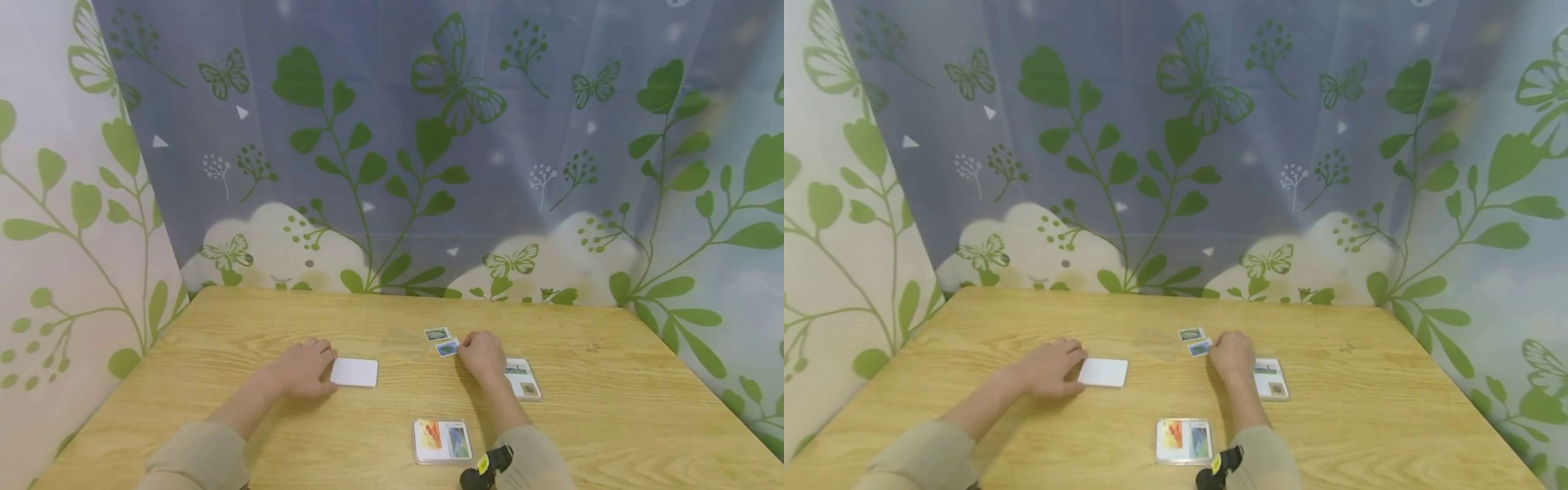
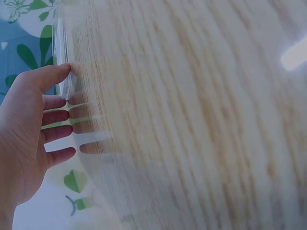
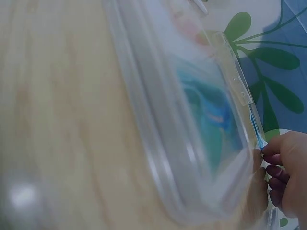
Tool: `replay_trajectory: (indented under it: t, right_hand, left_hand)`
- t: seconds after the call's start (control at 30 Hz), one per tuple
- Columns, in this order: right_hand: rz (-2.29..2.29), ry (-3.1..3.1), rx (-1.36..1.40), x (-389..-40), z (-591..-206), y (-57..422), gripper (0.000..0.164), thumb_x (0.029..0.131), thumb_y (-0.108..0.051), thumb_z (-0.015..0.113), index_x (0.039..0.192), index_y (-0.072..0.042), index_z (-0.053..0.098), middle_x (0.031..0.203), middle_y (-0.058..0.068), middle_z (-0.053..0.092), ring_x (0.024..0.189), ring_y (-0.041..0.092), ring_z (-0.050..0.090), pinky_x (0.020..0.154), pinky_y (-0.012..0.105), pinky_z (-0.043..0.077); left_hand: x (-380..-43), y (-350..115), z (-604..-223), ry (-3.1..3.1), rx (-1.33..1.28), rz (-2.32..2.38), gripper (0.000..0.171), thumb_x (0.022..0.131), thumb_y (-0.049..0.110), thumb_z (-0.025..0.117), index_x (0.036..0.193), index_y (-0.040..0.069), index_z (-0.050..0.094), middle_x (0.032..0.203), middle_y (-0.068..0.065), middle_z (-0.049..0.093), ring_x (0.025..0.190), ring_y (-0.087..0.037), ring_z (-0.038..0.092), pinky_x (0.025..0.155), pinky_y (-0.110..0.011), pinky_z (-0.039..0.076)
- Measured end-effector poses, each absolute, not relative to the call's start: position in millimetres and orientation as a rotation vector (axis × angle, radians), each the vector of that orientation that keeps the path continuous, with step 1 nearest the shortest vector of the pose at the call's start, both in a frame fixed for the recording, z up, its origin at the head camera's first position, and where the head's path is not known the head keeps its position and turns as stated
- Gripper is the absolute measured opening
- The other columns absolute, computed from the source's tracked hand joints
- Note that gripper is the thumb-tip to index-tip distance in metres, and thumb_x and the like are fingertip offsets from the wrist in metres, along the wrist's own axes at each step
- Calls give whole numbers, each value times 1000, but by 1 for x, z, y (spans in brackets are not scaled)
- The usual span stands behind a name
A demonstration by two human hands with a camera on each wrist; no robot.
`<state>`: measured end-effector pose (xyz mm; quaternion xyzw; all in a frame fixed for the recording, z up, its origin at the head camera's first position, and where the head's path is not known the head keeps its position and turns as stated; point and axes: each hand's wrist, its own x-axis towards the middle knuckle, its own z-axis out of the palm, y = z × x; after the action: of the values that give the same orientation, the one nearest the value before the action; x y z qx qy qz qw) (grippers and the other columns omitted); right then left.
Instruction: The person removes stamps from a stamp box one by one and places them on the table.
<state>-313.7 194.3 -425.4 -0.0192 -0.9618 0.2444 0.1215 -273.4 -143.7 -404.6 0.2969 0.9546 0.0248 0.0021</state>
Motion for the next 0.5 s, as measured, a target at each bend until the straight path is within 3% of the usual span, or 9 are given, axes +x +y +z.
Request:
replay_trajectory:
  t: [0.5]
  right_hand:
    - [620,-2818,-70,-311,-426,194,14,77,-14,60,81,-2,67,79,9,59,78,28,54,71,45,44]
  left_hand:
    - [-276,-143,-407,2995,930,69,60,84,42,59,125,-1,52,122,-14,51,113,-31,46,90,-46,41]
